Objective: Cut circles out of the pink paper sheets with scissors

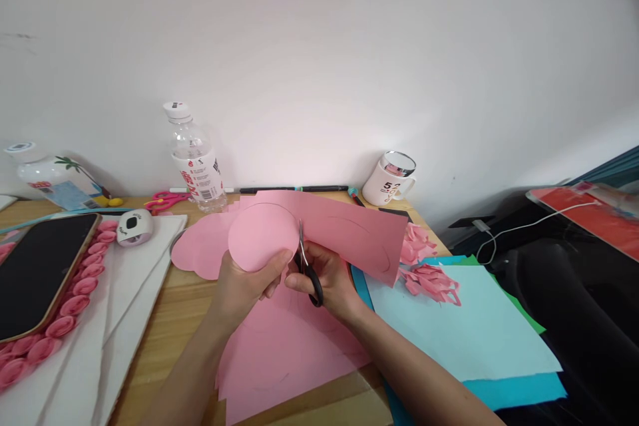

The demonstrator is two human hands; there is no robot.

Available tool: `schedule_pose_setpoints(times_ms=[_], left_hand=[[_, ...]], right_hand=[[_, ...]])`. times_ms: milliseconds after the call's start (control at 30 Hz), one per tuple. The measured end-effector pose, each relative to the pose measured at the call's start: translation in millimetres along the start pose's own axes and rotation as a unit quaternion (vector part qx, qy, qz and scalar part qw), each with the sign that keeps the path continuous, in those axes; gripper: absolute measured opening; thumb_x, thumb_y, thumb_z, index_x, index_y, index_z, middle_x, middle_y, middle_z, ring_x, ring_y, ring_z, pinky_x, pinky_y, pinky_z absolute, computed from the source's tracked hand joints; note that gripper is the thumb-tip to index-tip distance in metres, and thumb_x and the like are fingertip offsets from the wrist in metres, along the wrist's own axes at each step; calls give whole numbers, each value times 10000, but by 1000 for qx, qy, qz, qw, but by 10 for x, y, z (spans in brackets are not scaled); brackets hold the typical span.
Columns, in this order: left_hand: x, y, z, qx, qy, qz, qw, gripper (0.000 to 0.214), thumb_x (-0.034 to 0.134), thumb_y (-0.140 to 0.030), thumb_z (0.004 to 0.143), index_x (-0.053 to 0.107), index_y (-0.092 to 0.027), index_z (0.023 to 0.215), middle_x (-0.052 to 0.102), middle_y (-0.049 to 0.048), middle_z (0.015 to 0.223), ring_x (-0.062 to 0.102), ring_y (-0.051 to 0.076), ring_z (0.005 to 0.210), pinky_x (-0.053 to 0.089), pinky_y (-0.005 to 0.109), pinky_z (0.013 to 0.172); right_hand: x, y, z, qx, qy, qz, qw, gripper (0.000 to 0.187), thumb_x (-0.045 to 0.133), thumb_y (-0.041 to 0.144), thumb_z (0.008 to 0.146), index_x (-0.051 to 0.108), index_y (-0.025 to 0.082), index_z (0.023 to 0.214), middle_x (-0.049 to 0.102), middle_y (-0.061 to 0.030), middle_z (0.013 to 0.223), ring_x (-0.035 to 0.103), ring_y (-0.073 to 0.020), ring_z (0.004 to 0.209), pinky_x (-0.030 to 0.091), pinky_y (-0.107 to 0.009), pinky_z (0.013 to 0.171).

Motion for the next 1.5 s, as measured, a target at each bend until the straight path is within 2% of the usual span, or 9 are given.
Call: schedule_pose_setpoints(times_ms=[200,500,833,1267,1500], left_hand=[[-6,35,6,-17,-1,1,1000,378,653,-325,695,448,-190,408,414,-53,330,384,68,332,338,218,352],[-14,30,4,-3,4,-1,1000,388,645,-340,712,449,-192,411,417,-50,339,385,71,337,340,225,364],[-57,23,16,1,-17,16,1000,404,635,-318,707,423,-199,385,408,-44,333,383,75,331,334,229,359],[-107,22,28,-2,-45,11,999,404,646,-303,657,391,-206,359,386,-43,317,356,71,320,298,227,336],[-25,11,23,15,-17,-30,999,378,574,-357,772,466,-195,447,439,-37,353,374,74,323,318,234,353]], right_hand=[[-18,-19,-10,15,-12,-10,1000,409,793,480,591,498,204,655,422,52,593,358,-100,543,351,-244,547],[-6,-40,-16,21,-6,-7,1000,350,771,446,628,519,204,654,423,53,578,347,-96,529,322,-242,532],[-18,-50,-26,29,-15,-3,999,245,743,387,666,596,196,709,457,52,529,388,-95,489,330,-235,486],[-1,-60,-39,52,-6,-6,999,231,728,385,677,598,196,711,487,53,516,434,-97,483,346,-226,473],[48,-84,-49,68,0,-13,998,299,738,446,652,582,197,707,513,41,547,460,-108,495,359,-234,474]])
Point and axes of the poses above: each hand's wrist, its own z-axis towards the middle knuckle, its own x-axis out of the palm, y = z × x, the point moved 10 cm from there along z, towards the middle knuckle
